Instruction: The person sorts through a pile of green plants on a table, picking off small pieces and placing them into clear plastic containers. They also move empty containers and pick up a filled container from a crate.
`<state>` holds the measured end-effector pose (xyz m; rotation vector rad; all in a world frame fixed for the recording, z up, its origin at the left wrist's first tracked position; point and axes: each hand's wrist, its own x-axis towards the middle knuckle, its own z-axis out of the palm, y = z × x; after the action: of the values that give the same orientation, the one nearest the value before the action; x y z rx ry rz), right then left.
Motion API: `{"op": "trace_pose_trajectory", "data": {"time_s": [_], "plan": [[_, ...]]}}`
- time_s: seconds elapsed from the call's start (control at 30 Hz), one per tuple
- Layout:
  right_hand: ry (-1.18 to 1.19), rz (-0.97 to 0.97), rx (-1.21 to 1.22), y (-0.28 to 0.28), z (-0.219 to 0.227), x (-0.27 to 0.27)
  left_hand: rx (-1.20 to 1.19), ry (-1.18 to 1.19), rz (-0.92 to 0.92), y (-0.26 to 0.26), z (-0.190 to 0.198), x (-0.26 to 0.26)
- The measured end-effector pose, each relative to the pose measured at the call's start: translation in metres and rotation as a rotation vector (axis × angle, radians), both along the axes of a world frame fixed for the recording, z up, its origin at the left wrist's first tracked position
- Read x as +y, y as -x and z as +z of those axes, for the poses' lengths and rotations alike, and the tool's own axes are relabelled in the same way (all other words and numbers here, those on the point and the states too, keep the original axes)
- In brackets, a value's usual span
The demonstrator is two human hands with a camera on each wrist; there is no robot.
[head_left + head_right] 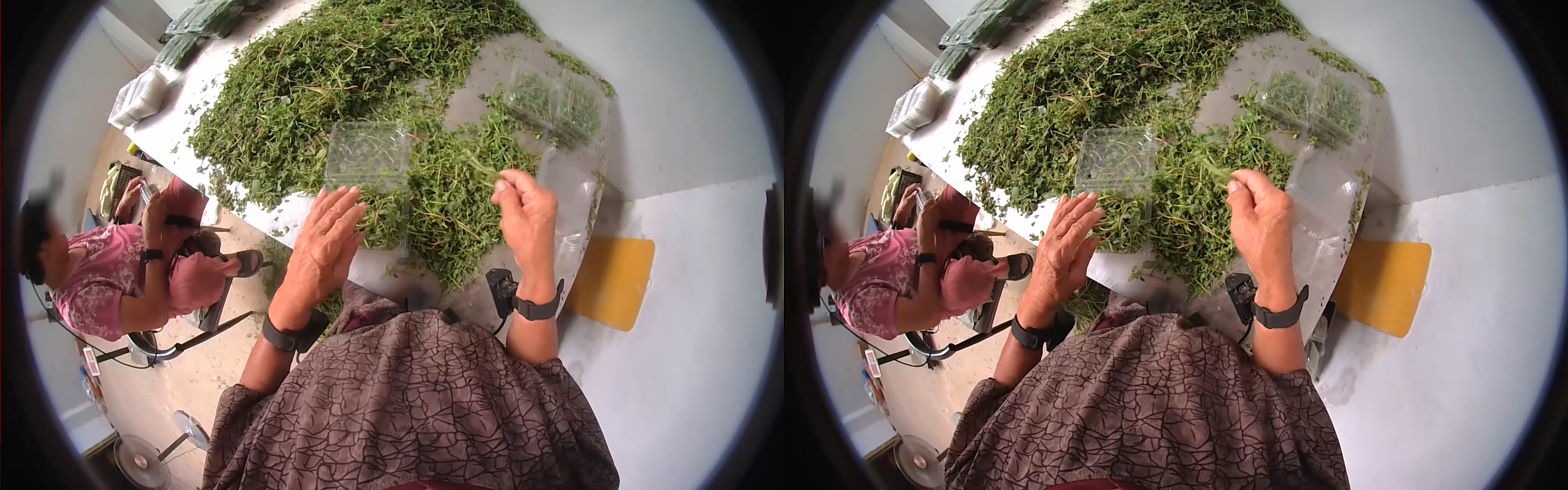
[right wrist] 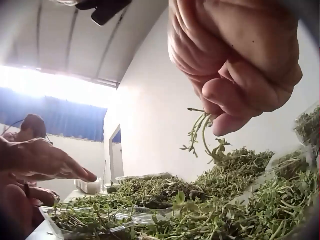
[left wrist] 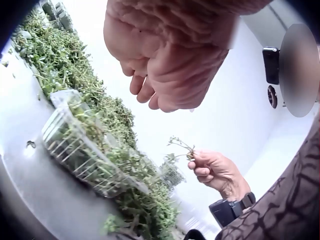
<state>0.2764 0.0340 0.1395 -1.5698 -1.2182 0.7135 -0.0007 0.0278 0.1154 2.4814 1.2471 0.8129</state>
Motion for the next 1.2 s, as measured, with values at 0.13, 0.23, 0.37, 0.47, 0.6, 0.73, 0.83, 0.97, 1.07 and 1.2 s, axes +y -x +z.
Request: {"op": "trace_pose_trajectory", "data": {"time_s": [0.13,0.23,0.37,0.47,0.6,0.73,0.83,0.97,1.07,1.2], "plan": [[0.002,0.237,-0.084,0.018,0.005,-0.008,-0.115,-0.034,-0.054,-0.018,0.034,0.001],[-0.255,0.369,-0.296,0.039,0.008,-0.011,-0.121,-0.05,-0.184,-0.034,0.045,0.006],[-0.231,0.418,-0.4,0.06,0.007,-0.025,-0.053,0.006,-0.27,-0.038,0.031,0.006],[-0.129,0.441,-0.305,0.071,0.003,-0.034,-0.142,0.188,-0.238,-0.028,0.009,-0.001],[-0.161,0.537,-0.411,0.084,0.005,-0.039,-0.142,0.221,-0.235,-0.009,0.005,-0.01],[-0.216,0.662,-0.563,0.094,0.008,-0.049,-0.046,0.178,-0.284,0.013,0.01,-0.017],[-0.158,0.798,-0.752,0.103,0.012,-0.056,0.001,0.154,-0.359,0.022,0.014,-0.024],[-0.215,0.818,-0.888,0.111,0.014,-0.057,0.055,0.173,-0.346,0.024,0.014,-0.027],[-0.337,0.642,-0.859,0.117,0.022,-0.051,-0.029,0.131,-0.302,0.021,0.02,-0.019],[-0.547,0.425,-0.558,0.126,0.049,-0.038,-0.253,-0.033,-0.286,0.016,0.055,0.001]]}}
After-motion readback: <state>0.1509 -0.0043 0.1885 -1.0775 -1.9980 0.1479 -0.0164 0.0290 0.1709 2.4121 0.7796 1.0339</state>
